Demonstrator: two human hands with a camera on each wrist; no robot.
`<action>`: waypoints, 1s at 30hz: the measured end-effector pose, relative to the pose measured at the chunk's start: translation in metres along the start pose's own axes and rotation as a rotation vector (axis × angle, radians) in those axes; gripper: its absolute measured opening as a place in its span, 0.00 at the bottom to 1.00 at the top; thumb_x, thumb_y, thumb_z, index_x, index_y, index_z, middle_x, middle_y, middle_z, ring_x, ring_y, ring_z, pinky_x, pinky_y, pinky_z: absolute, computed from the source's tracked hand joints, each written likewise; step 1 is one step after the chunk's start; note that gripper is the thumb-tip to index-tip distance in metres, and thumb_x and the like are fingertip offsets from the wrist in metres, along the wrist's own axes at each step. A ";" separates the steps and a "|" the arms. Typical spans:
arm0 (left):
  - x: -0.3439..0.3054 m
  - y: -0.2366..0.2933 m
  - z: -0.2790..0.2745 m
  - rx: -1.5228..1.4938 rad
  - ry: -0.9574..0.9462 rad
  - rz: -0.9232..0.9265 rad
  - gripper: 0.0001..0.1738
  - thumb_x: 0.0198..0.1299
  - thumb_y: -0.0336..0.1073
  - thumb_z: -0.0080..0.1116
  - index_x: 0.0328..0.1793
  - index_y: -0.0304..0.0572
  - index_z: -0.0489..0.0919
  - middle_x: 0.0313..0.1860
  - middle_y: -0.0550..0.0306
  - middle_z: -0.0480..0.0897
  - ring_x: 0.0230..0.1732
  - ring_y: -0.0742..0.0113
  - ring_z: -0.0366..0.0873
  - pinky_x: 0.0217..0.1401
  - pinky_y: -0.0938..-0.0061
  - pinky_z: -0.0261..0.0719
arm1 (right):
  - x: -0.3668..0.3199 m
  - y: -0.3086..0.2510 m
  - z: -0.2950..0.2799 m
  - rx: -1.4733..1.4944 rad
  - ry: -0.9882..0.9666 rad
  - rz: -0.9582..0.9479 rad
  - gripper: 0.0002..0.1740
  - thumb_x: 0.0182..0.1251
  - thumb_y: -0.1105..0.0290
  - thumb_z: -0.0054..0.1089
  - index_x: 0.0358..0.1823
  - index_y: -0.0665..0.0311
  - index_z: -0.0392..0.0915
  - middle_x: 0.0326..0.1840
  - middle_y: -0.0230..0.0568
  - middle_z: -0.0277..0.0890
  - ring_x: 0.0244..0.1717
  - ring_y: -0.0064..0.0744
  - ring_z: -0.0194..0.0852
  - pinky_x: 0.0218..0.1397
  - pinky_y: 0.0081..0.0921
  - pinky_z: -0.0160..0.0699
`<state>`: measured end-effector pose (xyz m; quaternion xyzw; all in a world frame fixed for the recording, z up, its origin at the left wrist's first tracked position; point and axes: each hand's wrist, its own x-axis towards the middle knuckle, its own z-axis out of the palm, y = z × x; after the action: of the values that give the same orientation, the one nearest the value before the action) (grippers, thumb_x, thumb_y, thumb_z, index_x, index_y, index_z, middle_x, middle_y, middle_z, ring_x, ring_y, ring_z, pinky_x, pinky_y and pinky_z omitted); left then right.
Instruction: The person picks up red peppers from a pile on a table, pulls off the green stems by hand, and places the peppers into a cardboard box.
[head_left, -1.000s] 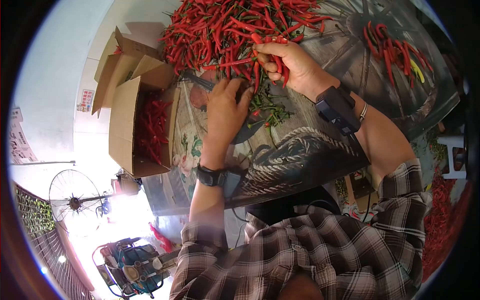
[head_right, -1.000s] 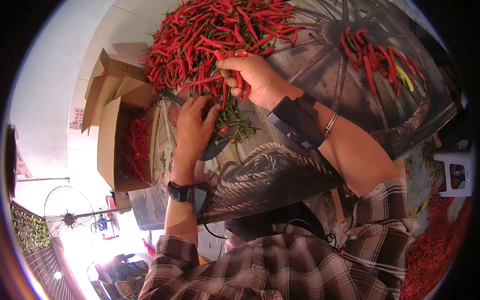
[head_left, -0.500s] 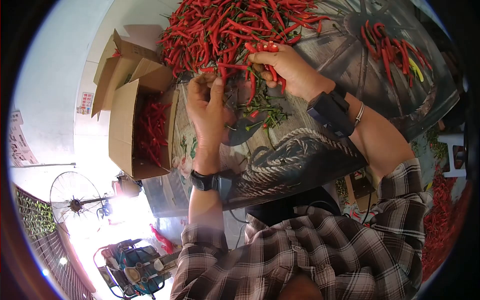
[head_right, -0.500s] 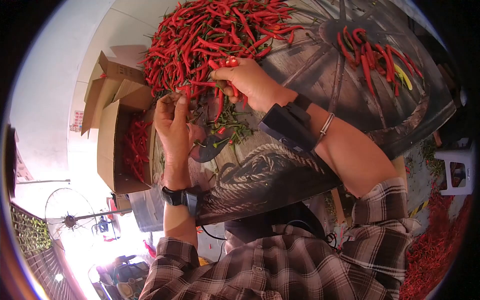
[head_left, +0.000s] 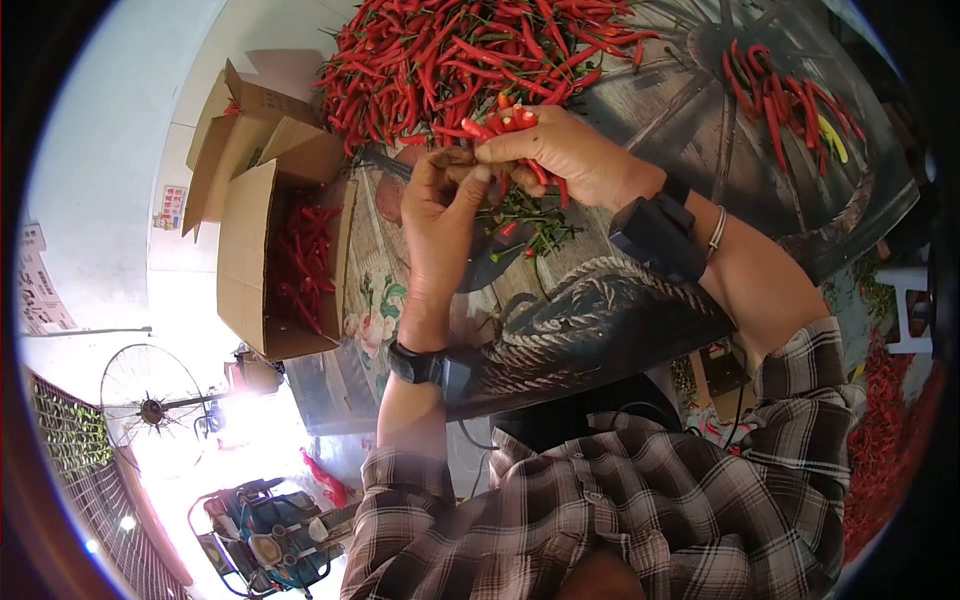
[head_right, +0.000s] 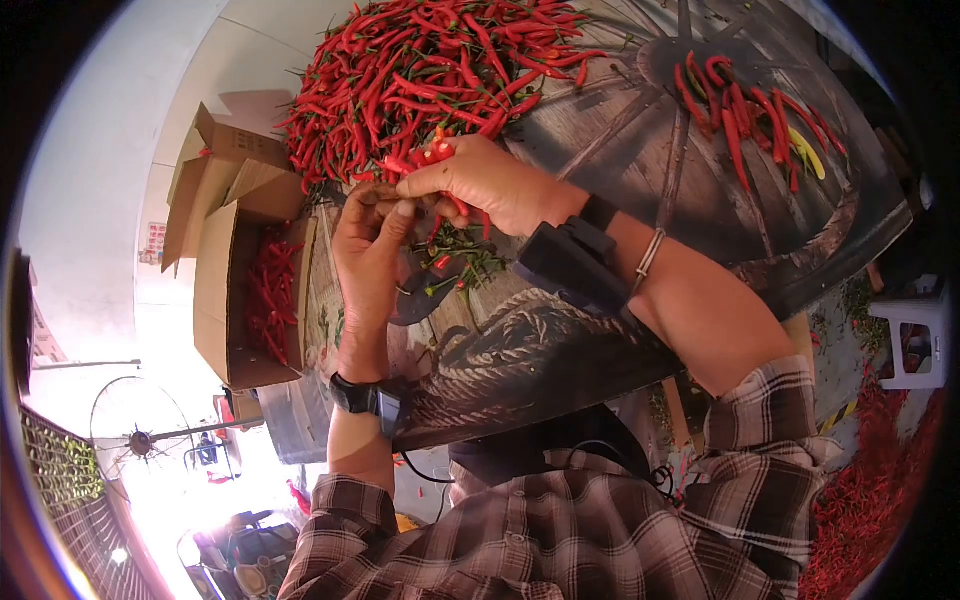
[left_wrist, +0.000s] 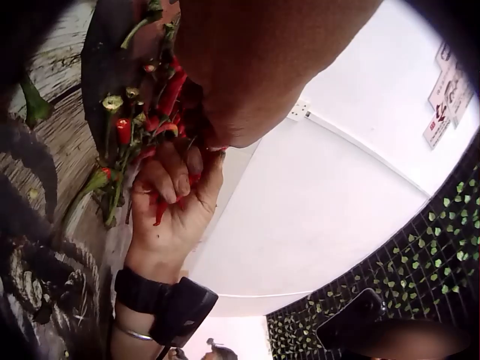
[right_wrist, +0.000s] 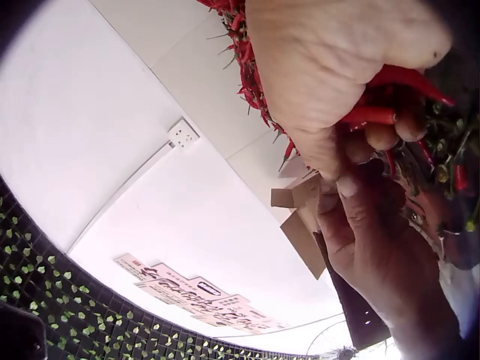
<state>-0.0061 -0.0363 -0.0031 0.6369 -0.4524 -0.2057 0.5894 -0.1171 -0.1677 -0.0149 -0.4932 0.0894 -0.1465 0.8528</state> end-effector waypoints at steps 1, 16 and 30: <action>0.000 0.000 0.001 0.000 0.000 0.000 0.11 0.60 0.29 0.61 0.46 0.36 0.73 0.30 0.64 0.79 0.31 0.82 0.74 0.34 0.85 0.71 | -0.002 -0.002 0.003 0.045 0.037 -0.032 0.07 0.61 0.68 0.62 0.37 0.62 0.77 0.18 0.26 0.67 0.16 0.15 0.62 0.16 0.16 0.57; -0.004 -0.003 0.003 0.007 -0.039 -0.183 0.09 0.63 0.34 0.57 0.40 0.33 0.78 0.27 0.65 0.79 0.28 0.82 0.72 0.31 0.85 0.68 | 0.004 0.000 0.001 0.143 0.141 -0.125 0.03 0.60 0.71 0.61 0.33 0.60 0.75 0.23 0.24 0.69 0.19 0.14 0.63 0.16 0.14 0.53; -0.016 0.019 0.013 0.335 -0.166 0.082 0.06 0.62 0.29 0.57 0.41 0.33 0.76 0.24 0.61 0.74 0.27 0.80 0.66 0.29 0.81 0.67 | 0.002 -0.003 -0.004 0.080 0.063 -0.001 0.08 0.64 0.66 0.59 0.33 0.63 0.76 0.20 0.29 0.71 0.14 0.13 0.63 0.12 0.14 0.54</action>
<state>-0.0308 -0.0286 0.0071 0.6879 -0.5531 -0.1552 0.4435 -0.1169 -0.1728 -0.0144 -0.4536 0.1101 -0.1660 0.8686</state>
